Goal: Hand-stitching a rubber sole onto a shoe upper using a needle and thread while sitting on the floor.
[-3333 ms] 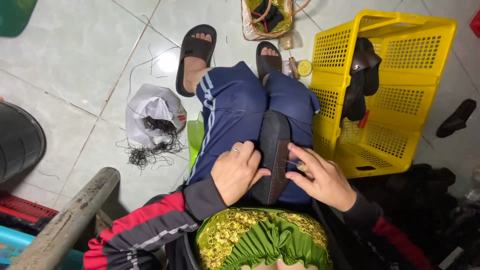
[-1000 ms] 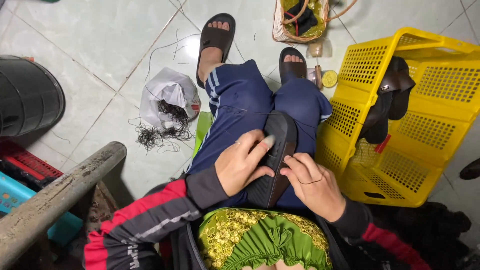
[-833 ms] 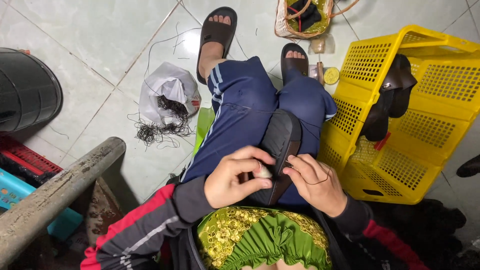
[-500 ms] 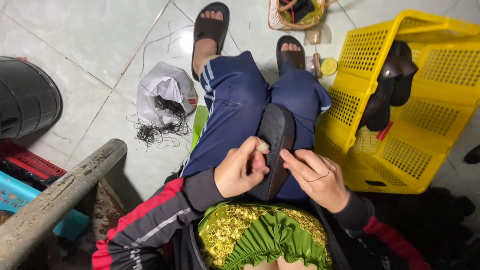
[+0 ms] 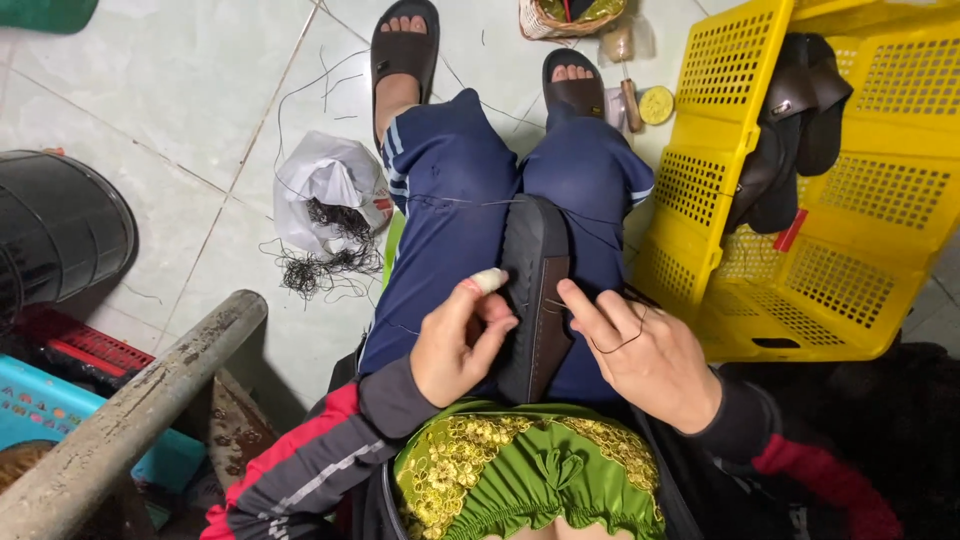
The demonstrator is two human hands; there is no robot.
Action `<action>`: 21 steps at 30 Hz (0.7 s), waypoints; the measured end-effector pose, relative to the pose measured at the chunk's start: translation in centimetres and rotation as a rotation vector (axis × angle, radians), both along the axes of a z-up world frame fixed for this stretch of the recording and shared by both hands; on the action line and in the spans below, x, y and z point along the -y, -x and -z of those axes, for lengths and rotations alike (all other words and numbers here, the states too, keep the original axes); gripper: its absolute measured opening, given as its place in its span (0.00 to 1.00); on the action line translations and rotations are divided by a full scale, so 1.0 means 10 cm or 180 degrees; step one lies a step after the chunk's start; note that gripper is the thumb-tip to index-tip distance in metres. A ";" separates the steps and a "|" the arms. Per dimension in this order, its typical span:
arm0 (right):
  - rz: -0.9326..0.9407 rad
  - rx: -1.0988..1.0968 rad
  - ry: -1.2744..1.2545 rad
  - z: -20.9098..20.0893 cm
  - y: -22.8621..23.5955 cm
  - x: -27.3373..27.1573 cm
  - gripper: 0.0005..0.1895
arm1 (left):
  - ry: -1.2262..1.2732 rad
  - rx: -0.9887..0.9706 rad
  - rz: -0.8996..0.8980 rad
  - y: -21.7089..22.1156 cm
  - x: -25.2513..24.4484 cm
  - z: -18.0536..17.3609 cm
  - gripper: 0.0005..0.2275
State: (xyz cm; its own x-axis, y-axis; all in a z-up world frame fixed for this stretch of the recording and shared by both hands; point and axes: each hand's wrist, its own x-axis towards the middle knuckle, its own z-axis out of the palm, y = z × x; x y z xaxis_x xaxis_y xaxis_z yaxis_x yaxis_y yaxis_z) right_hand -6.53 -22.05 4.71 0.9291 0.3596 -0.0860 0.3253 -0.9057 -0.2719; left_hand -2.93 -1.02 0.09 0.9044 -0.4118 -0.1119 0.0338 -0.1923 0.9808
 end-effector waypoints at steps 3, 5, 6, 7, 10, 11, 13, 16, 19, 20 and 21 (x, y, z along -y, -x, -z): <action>-0.0129 0.0117 0.0144 0.10 0.05 0.03 0.22 | 0.0018 0.0196 0.0015 0.07 0.05 0.10 0.15; -0.0182 0.0154 0.0019 0.23 -0.01 0.00 0.21 | 0.0055 0.0178 -0.0081 0.09 0.06 0.17 0.16; -0.0191 0.0201 -0.0107 0.29 -0.01 -0.02 0.21 | 0.0090 0.0172 -0.0135 0.10 0.07 0.20 0.17; -0.0187 0.0173 -0.0085 0.30 0.00 -0.02 0.21 | 0.0112 0.0144 -0.0131 0.12 0.07 0.20 0.17; -0.0203 0.0133 -0.0578 0.35 -0.03 -0.04 0.19 | 0.0110 0.0182 -0.0208 0.12 0.05 0.20 0.17; -0.0181 0.0156 -0.0702 0.35 -0.02 -0.04 0.18 | 0.0137 0.0199 -0.0203 0.12 0.05 0.19 0.17; -0.0157 0.0177 -0.0799 0.31 -0.03 -0.04 0.18 | 0.0190 0.0217 -0.0198 0.09 0.05 0.18 0.17; -0.0196 0.0333 -0.1161 0.27 -0.08 -0.02 0.17 | 0.0430 -0.0198 -0.0295 0.04 0.05 0.16 0.18; -0.0246 0.0361 -0.1284 0.28 -0.06 -0.01 0.17 | 0.0489 -0.0227 -0.0432 0.00 0.08 0.11 0.19; -0.0225 0.0383 -0.1282 0.28 -0.07 -0.01 0.16 | 0.0460 -0.0316 -0.0263 -0.01 0.08 0.09 0.19; -0.0204 0.0404 -0.1279 0.28 -0.07 -0.01 0.16 | 0.0431 -0.0406 -0.0094 -0.02 0.08 0.07 0.20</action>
State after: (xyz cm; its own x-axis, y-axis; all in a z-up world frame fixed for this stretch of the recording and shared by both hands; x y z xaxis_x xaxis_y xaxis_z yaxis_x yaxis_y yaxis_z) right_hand -5.81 -21.94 1.95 0.8980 0.3985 0.1864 0.4311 -0.7127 -0.5533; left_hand -2.70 -1.79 -0.61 0.8984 -0.4043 -0.1717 0.1631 -0.0557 0.9850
